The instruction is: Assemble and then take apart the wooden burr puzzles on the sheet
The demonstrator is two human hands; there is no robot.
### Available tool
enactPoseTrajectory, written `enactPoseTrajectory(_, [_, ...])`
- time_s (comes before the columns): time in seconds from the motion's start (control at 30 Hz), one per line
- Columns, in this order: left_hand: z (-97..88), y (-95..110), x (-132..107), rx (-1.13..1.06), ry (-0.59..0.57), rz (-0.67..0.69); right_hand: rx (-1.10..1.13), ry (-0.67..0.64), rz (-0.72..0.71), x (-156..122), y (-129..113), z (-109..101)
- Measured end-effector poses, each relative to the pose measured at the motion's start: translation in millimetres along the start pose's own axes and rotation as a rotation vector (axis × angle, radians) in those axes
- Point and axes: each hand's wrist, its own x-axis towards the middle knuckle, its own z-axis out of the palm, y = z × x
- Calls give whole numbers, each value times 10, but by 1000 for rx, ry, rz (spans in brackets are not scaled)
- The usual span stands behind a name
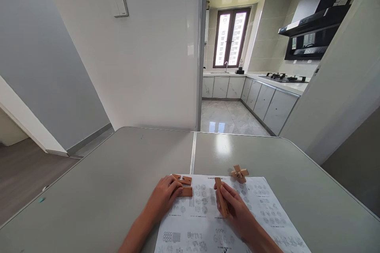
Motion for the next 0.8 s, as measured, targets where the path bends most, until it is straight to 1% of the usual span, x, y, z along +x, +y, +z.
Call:
enactPoseTrajectory(0.17, [24,-38,9,26,-7,-20,-33,-18,-5,23,13,-16])
enactPoseTrajectory(0.27, [18,-32,17,40,16,-28,-58,-47,-6,19,12,0])
enactPoseTrajectory(0.43, [-39,57,39,41,67,-54,-124,-79,-38,-12,14,90])
enactPoseTrajectory(0.5, [-66,115,45,15,95,-57,-184,-104,-50,-16,42,119])
enactPoseTrajectory(0.57, [-84,181,48,-38,112,-58,-298,-147,-73,-12,78,134])
enactPoseTrajectory(0.63, [-89,250,47,-124,90,-69,-436,-173,-122,-9,107,140])
enactPoseTrajectory(0.73, [-69,350,37,-303,-12,-89,-691,-186,-228,-19,122,148])
enactPoseTrajectory(0.8, [-44,409,26,-400,-68,-94,-883,-217,-300,-38,120,157])
